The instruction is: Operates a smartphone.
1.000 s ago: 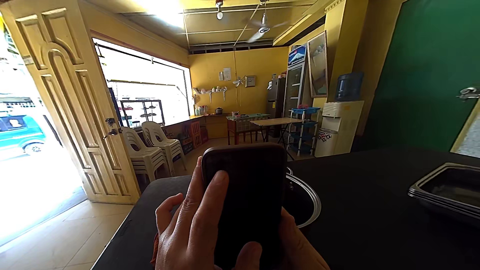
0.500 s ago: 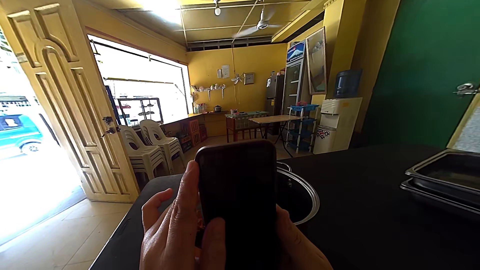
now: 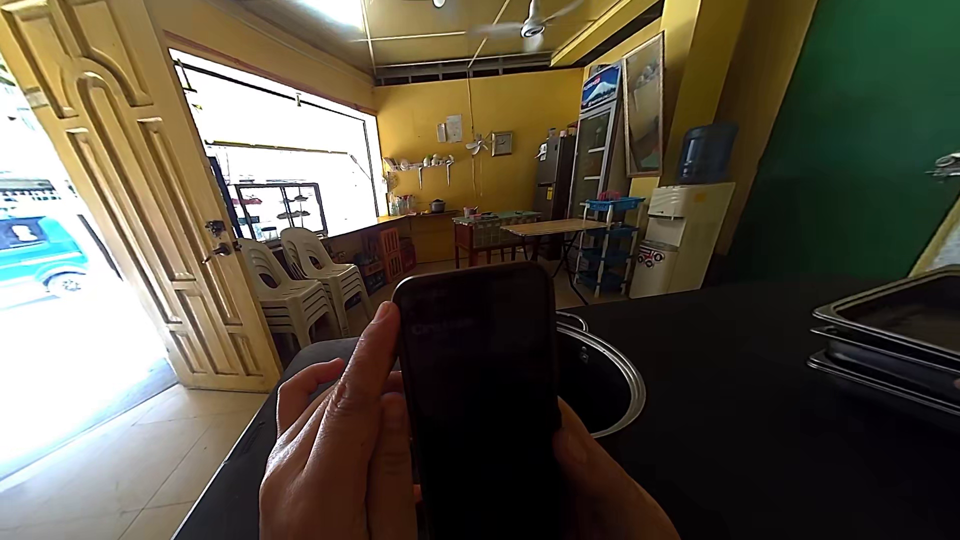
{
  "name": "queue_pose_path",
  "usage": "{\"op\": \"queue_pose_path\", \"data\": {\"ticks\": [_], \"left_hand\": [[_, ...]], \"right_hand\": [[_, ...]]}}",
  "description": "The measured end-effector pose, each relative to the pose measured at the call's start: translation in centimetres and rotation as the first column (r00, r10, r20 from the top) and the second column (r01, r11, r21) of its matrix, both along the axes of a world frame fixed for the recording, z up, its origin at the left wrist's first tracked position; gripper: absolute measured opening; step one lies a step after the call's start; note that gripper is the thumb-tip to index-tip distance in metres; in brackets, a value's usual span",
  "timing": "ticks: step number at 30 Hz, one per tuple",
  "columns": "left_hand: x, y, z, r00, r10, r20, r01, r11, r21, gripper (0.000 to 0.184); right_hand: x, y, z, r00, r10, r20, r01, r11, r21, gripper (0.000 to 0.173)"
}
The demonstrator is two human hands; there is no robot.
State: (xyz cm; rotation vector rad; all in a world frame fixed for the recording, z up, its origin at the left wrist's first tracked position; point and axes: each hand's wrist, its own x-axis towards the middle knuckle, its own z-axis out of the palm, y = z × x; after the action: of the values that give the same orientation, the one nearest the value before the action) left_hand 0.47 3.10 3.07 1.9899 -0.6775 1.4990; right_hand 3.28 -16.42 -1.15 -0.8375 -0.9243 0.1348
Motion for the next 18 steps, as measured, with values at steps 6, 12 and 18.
{"op": "queue_pose_path", "data": {"ticks": [6,12,18], "left_hand": [[0.05,0.05,0.07,1.0,-0.01,0.013,0.01,1.0,0.003,0.044],[0.0,-0.02,0.19,1.0,-0.01,0.006,0.01,1.0,0.009,0.044],[-0.09,-0.08,0.15,1.0,-0.02,0.009,0.02,1.0,-0.001,0.044]], "right_hand": [[0.79,-0.17,-0.52,0.995,0.099,0.021,-0.099,0.995,-0.01,0.035],[0.55,-0.2,-0.43,0.998,0.066,-0.01,-0.066,0.997,-0.026,0.035],[0.73,-0.2,-0.53,0.997,0.078,-0.005,-0.078,0.997,-0.024,0.036]]}}
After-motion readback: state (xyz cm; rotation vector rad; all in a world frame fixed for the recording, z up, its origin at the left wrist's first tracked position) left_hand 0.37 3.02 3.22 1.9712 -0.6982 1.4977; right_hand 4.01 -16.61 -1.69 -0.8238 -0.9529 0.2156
